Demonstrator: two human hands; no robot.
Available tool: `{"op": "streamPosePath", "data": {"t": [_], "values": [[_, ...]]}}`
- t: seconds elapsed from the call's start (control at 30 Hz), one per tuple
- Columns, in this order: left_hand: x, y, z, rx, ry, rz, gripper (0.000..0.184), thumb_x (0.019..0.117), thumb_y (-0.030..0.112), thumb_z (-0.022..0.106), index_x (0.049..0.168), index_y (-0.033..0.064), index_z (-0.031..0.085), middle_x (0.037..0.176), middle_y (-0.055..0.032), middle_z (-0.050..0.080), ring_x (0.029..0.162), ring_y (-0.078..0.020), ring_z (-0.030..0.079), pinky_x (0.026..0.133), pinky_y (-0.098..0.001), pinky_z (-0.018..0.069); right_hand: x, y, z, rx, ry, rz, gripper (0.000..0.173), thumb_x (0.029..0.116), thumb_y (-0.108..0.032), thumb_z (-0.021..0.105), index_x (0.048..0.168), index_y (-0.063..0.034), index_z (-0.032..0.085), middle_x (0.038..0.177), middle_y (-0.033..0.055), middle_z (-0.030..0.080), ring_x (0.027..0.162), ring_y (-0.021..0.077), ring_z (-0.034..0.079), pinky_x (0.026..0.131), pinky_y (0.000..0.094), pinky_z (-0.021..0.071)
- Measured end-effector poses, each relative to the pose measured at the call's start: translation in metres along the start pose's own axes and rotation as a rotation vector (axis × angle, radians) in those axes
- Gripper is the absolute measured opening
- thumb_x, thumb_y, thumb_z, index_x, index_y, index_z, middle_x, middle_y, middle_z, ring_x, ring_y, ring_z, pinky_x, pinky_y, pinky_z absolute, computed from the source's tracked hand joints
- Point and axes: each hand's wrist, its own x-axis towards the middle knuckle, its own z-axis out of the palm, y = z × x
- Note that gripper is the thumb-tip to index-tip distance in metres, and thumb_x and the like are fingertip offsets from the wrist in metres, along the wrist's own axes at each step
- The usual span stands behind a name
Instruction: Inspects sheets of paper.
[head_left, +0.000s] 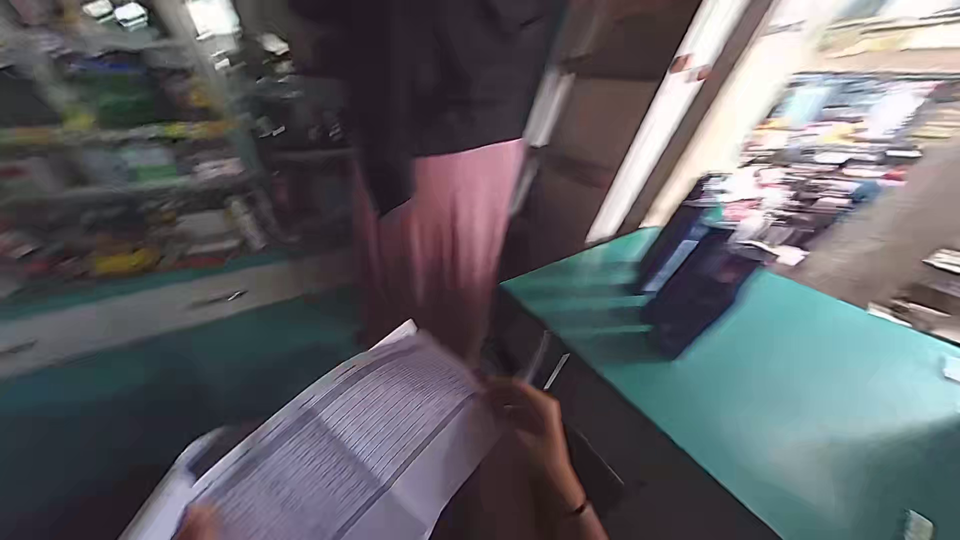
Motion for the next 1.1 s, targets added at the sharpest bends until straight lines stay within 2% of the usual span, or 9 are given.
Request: {"op": "streamPosePath", "data": {"t": [0.07,0.1,0.2,0.33,0.57,0.67,0.77,0.83,1.1], "values": [[0.007,-0.028,-0.018,-0.053,0.012,0.108,0.029,0.1061,0.006,0.042,0.127,-0.0142,0.043,0.108,0.0013,0.063,0.100,0.0089,0.062,0.092,-0.0146,0.0526,0.004,-0.008,0.005,0.036,-0.037,0.072,0.013,0.0912,-0.005,0.067,0.100,0.0035,0.071,0.091,-0.0008,0.074,0.081,-0.0031,0.068,0.076,0.0163,0.0574],[0.009,-0.031,-0.022,-0.071,0.012,0.119,0.024,0.1061,0.006,0.043,0.123,-0.0104,0.048,0.103,0.0059,0.067,0.095,0.0082,0.065,0.090,-0.0157,0.0551,0.006,-0.011,0.008,0.080,-0.064,0.100,0.012,0.0926,-0.006,0.066,0.101,0.0020,0.070,0.090,-0.0048,0.071,0.081,-0.0052,0.065,0.075,0.0148,0.0559],[0.013,-0.038,-0.034,-0.083,0.008,0.099,0.024,0.1057,0.005,0.043,0.123,-0.0097,0.051,0.103,0.0036,0.066,0.095,0.0048,0.065,0.091,-0.0182,0.0548,0.014,-0.016,0.018,0.193,-0.114,0.171,0.008,0.0933,-0.005,0.062,0.099,-0.0066,0.068,0.087,-0.0140,0.068,0.078,-0.0063,0.064,0.073,0.0139,0.0559],[0.014,-0.049,-0.050,-0.109,0.020,0.090,0.018,0.1052,0.006,0.044,0.117,0.0008,0.056,0.098,0.0093,0.067,0.093,0.0056,0.064,0.089,-0.0189,0.0546,0.024,-0.030,0.037,0.302,-0.141,0.303,0.016,0.0939,-0.002,0.053,0.095,-0.0131,0.064,0.078,-0.0172,0.066,0.069,-0.0058,0.064,0.065,0.0129,0.0564],[0.001,-0.043,-0.076,-0.186,0.035,-0.067,0.026,0.1046,0.007,0.037,0.124,0.0031,0.055,0.104,0.0089,0.067,0.099,0.0052,0.064,0.093,-0.0197,0.0540,0.035,-0.042,0.063,0.425,-0.166,0.444,0.025,0.0998,-0.001,0.039,0.096,-0.0118,0.061,0.078,-0.0147,0.067,0.069,-0.0058,0.065,0.064,0.0123,0.0566],[-0.005,-0.041,-0.084,-0.197,0.072,-0.129,0.029,0.1062,0.012,0.035,0.128,0.0065,0.054,0.109,0.0087,0.068,0.101,0.0045,0.065,0.094,-0.0200,0.0544,0.036,-0.046,0.075,0.466,-0.196,0.468,0.026,0.1013,-0.003,0.037,0.097,-0.0115,0.061,0.079,-0.0139,0.068,0.071,-0.0053,0.066,0.066,0.0129,0.0572],[-0.008,-0.045,-0.093,-0.199,0.074,-0.116,0.031,0.1065,0.017,0.036,0.132,0.0066,0.051,0.112,0.0084,0.067,0.105,0.0035,0.063,0.096,-0.0216,0.0531,0.037,-0.050,0.085,0.476,-0.220,0.476,0.027,0.1013,-0.003,0.036,0.097,-0.0113,0.062,0.079,-0.0136,0.068,0.070,-0.0050,0.066,0.066,0.0131,0.0572],[-0.009,-0.046,-0.097,-0.225,0.101,-0.112,0.030,0.1080,0.019,0.035,0.130,0.0111,0.055,0.109,0.0099,0.070,0.102,0.0028,0.066,0.094,-0.0224,0.0557,0.038,-0.049,0.090,0.491,-0.246,0.481,0.027,0.1012,-0.002,0.035,0.097,-0.0107,0.061,0.079,-0.0131,0.068,0.070,-0.0049,0.066,0.065,0.0127,0.0570],[-0.016,-0.038,-0.103,-0.234,0.177,-0.103,0.031,0.1100,0.018,0.032,0.129,0.0125,0.055,0.107,0.0094,0.071,0.099,0.0019,0.068,0.091,-0.0221,0.0574,0.040,-0.043,0.106,0.534,-0.344,0.525,0.029,0.1034,-0.004,0.034,0.099,-0.0104,0.062,0.079,-0.0121,0.069,0.071,-0.0047,0.067,0.066,0.0137,0.0580]]}}
